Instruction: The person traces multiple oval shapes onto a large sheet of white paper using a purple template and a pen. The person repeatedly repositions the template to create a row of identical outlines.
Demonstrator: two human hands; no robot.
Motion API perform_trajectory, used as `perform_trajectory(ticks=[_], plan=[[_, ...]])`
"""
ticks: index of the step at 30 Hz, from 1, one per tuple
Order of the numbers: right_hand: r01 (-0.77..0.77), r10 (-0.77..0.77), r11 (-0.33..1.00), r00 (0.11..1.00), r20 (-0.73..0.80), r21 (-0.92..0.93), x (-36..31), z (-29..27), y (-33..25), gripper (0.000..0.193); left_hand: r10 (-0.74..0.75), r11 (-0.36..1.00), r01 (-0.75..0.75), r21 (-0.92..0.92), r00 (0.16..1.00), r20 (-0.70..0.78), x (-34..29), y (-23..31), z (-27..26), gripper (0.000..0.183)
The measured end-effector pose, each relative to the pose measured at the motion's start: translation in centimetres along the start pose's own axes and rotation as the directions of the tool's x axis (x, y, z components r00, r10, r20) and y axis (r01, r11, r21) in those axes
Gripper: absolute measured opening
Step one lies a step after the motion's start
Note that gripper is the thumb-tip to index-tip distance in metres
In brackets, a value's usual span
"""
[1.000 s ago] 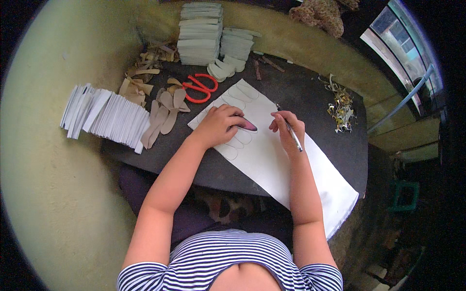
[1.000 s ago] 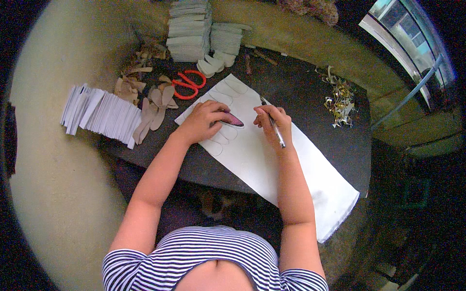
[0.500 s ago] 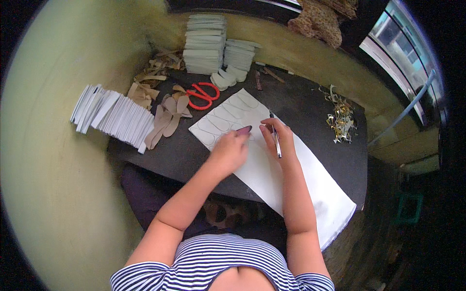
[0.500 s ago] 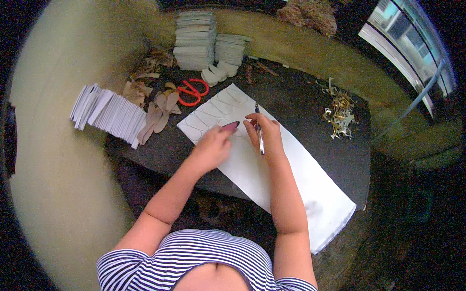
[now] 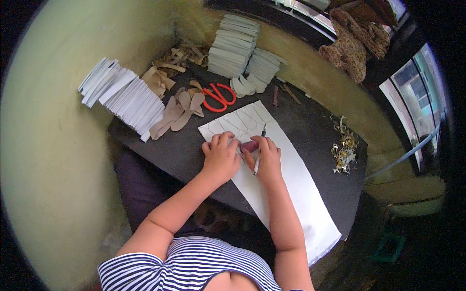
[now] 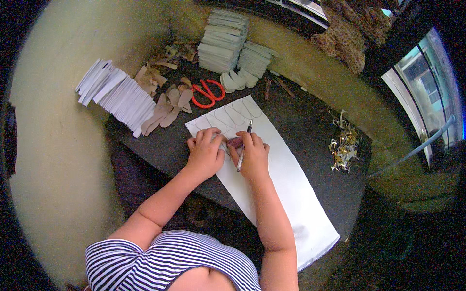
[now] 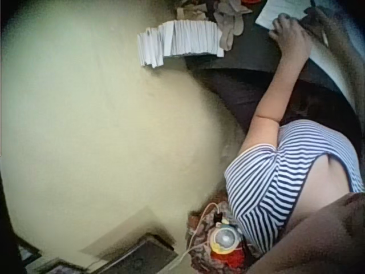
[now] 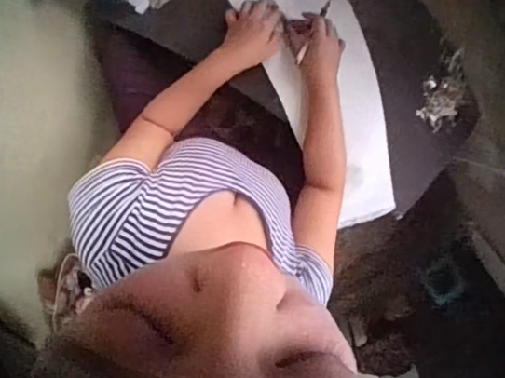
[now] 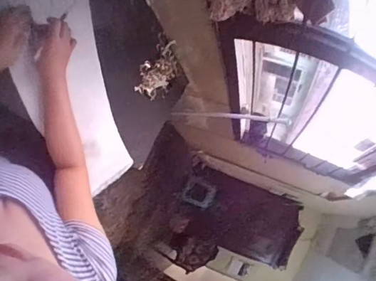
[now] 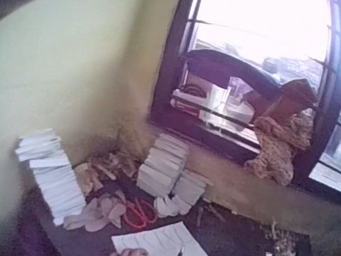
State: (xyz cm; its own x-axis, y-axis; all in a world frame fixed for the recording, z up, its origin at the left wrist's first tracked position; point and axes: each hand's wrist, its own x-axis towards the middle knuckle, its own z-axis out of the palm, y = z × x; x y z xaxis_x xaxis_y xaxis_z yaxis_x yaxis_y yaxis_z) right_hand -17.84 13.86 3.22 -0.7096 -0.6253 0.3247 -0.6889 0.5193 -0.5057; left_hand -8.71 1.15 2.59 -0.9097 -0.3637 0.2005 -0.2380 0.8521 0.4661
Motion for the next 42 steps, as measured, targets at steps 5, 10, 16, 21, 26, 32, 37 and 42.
perform_trajectory(ticks=[5,10,16,21,26,32,37,42], plan=[[-0.058,0.040,0.971,0.996,0.081,0.232,-0.5,-1.2,1.6,0.046,0.117,0.993,-0.114,-0.030,0.973,0.198,-0.5,1.4,0.1,0.047],[-0.002,0.015,0.994,0.994,-0.111,0.112,-0.3,-2.0,2.4,0.048,0.119,0.993,-0.120,-0.003,0.986,0.116,0.4,0.8,0.2,0.049],[-0.195,0.195,0.980,0.981,-0.002,0.037,-0.1,-1.8,2.4,0.049,0.125,0.992,-0.124,-0.014,0.988,0.094,2.9,-1.3,-0.5,0.051],[-0.153,0.155,0.987,0.987,0.038,-0.059,0.4,-1.1,2.4,0.049,0.124,0.991,-0.119,-0.067,0.989,0.078,3.1,-1.9,-0.1,0.051],[-0.134,0.133,0.991,0.989,0.059,0.017,0.4,-1.8,2.6,0.050,0.111,0.988,-0.099,-0.115,0.988,0.104,3.1,-1.4,-0.7,0.049],[-0.112,0.110,0.994,0.991,0.079,0.019,0.5,-2.3,2.6,0.050,0.219,0.974,-0.206,-0.095,0.964,0.150,2.7,-0.9,-0.8,0.048],[-0.131,0.130,0.986,0.991,0.016,0.104,0.3,-1.9,3.1,0.047,0.227,0.974,-0.225,-0.032,0.953,0.203,2.4,-0.7,-0.7,0.050],[-0.099,0.094,0.993,0.993,0.065,0.069,0.4,-2.3,3.0,0.045,0.220,0.975,-0.224,-0.003,0.952,0.214,2.3,-0.6,-0.8,0.052]])
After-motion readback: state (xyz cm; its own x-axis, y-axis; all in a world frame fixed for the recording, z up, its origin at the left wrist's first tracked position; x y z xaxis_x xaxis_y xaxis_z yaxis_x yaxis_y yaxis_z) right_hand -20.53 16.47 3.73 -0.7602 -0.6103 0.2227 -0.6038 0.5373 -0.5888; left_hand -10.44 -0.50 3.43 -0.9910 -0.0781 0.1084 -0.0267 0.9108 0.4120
